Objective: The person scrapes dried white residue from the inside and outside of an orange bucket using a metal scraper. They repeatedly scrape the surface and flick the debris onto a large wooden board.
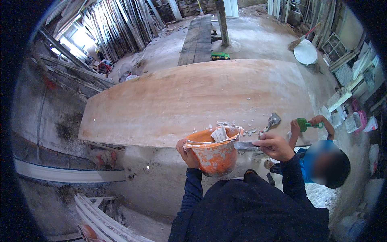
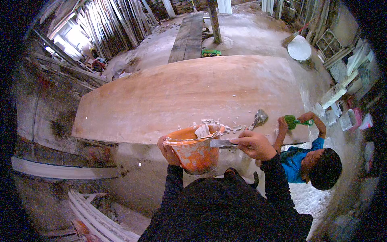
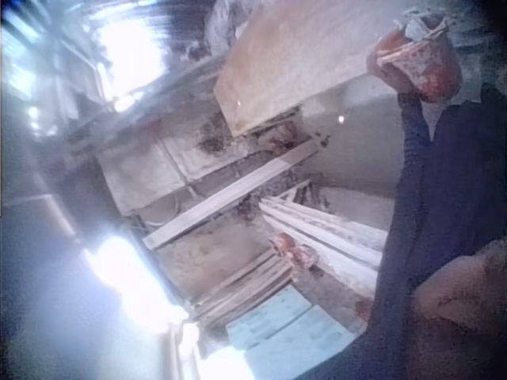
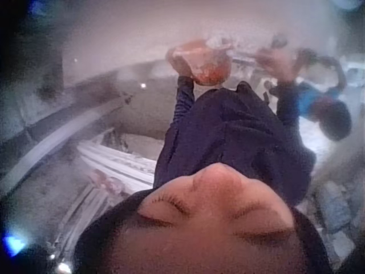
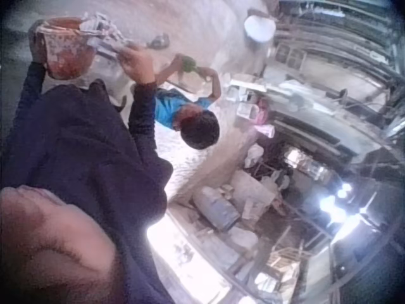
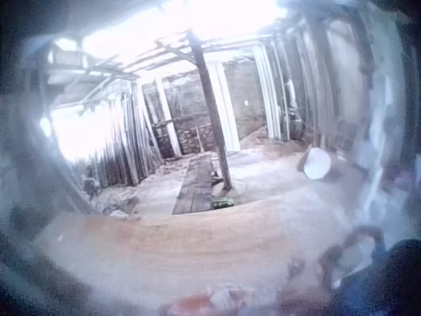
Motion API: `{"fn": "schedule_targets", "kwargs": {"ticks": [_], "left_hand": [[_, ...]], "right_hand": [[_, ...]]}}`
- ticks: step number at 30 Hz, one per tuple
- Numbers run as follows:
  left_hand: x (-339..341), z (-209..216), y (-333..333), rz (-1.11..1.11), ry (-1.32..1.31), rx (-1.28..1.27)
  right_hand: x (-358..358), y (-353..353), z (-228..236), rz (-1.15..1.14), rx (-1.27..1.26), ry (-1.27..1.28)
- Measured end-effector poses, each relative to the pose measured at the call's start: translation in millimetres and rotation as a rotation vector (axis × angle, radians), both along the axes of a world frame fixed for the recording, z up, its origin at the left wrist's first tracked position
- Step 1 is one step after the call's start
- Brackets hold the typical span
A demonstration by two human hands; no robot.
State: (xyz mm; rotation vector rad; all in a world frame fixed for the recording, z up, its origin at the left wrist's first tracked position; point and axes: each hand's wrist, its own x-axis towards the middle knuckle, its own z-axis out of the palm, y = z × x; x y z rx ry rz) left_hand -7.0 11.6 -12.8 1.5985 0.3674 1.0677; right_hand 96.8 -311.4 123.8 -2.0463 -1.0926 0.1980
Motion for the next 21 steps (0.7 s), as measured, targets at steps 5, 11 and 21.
{"fn": "schedule_targets", "kwargs": {"ticks": [5, 11, 21], "left_hand": [[1.2, -7.8, 2.9, -0.007, -0.005, -0.029], [1.2, -2.1, 0.1, 0.03, 0.038, 0.034], [1.9, -2.5, 0.1, 0.011, 0.027, -0.007]], "right_hand": [[-2.3, 10.0, 2.4, -0.032, -0.007, 0.058], [1.9, 10.0, -3.6, -0.005, 0.003, 0.015], [5.1, 8.8, -5.1, -0.027, -0.01, 0.017]]}}
